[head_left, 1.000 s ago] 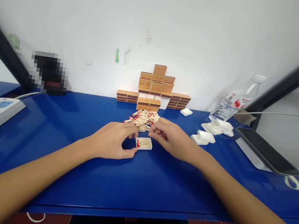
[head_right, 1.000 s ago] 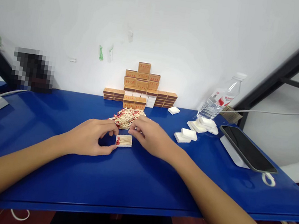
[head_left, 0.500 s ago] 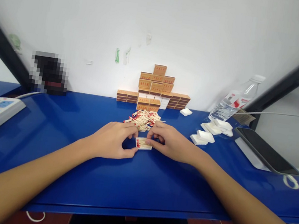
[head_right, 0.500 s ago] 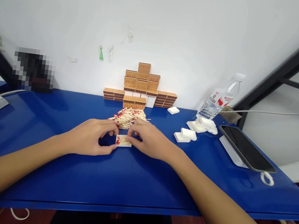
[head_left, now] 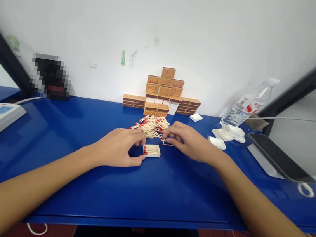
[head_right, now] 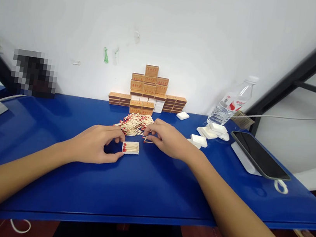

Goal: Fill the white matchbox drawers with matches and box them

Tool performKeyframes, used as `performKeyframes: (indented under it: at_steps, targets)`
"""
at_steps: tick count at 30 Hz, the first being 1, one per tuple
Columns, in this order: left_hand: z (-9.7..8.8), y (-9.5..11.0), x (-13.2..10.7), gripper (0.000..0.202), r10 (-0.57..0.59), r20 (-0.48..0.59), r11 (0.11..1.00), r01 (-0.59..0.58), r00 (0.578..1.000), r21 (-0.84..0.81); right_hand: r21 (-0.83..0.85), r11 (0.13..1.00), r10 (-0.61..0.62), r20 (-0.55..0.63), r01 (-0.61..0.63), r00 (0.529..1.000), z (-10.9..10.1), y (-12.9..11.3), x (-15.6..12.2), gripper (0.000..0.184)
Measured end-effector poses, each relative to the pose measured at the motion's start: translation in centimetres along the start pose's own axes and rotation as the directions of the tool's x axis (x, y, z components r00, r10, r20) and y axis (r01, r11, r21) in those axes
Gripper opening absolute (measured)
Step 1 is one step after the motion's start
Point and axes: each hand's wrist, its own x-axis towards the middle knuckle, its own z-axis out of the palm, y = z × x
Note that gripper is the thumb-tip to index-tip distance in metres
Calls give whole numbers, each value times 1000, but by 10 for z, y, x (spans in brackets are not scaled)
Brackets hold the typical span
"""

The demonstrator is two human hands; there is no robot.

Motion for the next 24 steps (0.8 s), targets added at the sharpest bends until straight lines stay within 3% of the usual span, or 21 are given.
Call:
performKeyframes:
  at_steps: [4, 14, 24]
  targets:
    - [-2, 1, 0, 23, -3, 4, 1000, 3, 1000, 3, -3, 1000, 12, 68, -12, 998, 3, 7, 2, 13]
    - [-1, 2, 0, 23, -1, -6, 1000, 1, 1000, 10, -8, 999, 35, -7, -35, 999, 2, 6, 0, 12]
    - [-2, 3, 0, 23, -7, 6, 1000, 7, 1000, 8, -23, 999, 49, 104, -46, 993, -1, 1, -3, 17]
